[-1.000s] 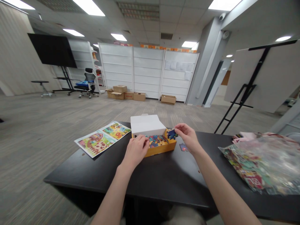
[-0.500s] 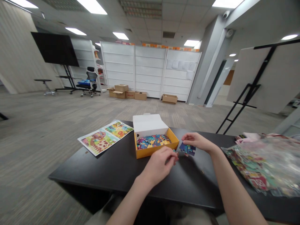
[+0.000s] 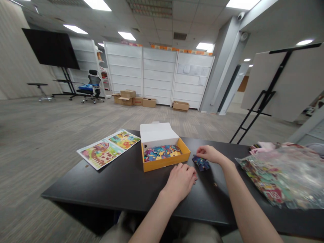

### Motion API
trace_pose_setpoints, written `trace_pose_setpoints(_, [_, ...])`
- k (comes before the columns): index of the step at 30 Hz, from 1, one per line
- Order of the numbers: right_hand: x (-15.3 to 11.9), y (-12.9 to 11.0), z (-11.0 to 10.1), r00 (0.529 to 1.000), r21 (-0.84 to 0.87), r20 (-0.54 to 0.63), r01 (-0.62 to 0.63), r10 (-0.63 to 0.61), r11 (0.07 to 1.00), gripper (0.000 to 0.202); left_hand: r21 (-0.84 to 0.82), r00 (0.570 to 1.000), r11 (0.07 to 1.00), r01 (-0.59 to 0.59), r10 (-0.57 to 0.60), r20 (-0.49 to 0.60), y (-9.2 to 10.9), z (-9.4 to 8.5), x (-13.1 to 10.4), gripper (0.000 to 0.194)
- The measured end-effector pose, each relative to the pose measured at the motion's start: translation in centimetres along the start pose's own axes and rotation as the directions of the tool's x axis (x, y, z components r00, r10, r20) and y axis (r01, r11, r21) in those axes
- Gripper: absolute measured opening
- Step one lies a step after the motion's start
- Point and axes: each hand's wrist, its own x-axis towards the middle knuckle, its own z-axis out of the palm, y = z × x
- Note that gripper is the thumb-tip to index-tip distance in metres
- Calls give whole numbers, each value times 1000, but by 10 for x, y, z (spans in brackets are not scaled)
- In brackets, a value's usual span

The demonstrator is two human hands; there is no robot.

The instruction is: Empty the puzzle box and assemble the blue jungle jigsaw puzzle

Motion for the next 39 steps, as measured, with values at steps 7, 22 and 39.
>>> trace_pose_setpoints(7, [-1,-1,-1,998,2,-56,-6,6,1000,11,48,997,996,-71,71,0,1,3,-4,31])
trace_pose_setpoints(22, [-1,-9,2,978,-149,-205,2,-33,989,13,-18,748,994,108,-93,-657,-87,-79,-25,14])
trace_pose_setpoints(39, [13,-166,56,994,-199,-105,-49,28,979,29,138,871,961,239,-149,-468,-90,-62,-22,17])
